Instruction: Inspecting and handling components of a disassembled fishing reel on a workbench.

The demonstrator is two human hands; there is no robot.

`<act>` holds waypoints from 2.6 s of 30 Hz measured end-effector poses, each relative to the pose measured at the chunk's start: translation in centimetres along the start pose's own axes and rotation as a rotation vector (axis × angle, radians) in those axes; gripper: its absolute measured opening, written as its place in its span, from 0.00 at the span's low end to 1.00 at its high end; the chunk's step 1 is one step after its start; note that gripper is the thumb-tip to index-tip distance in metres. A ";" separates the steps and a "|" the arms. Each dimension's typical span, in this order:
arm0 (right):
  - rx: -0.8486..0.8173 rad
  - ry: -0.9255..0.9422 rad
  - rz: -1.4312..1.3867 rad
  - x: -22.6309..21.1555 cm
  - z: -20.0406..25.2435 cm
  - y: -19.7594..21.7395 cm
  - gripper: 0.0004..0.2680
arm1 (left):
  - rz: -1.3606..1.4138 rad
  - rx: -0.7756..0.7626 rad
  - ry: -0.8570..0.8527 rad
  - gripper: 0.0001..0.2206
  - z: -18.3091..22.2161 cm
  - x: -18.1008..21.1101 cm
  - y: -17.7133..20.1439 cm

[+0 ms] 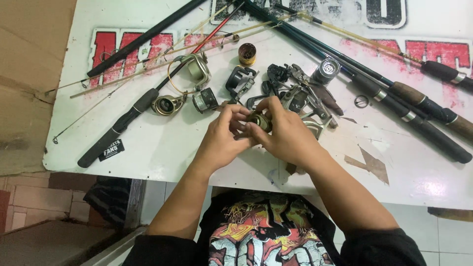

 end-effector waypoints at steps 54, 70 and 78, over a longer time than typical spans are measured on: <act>0.509 0.248 -0.154 -1.1 1.7 3.5 0.13 | -0.154 0.492 -0.385 0.18 -5.8 4.2 8.1; 0.725 0.237 -0.466 -1.2 2.1 7.3 0.14 | 1.276 -0.228 -0.130 0.18 -10.8 3.7 3.1; 0.896 0.132 -0.477 2.4 4.3 11.5 0.14 | 1.351 -0.384 -0.152 0.13 -10.0 5.3 -2.3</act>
Point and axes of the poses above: each hand's wrist, its own z-axis away from the middle knuckle, its own y-axis out of the back of the hand, x = y × z, the point moved 9 cm from there along -z, towards the middle knuckle, and after that the axes turned 14 degrees about y, right-handed, at the moved point
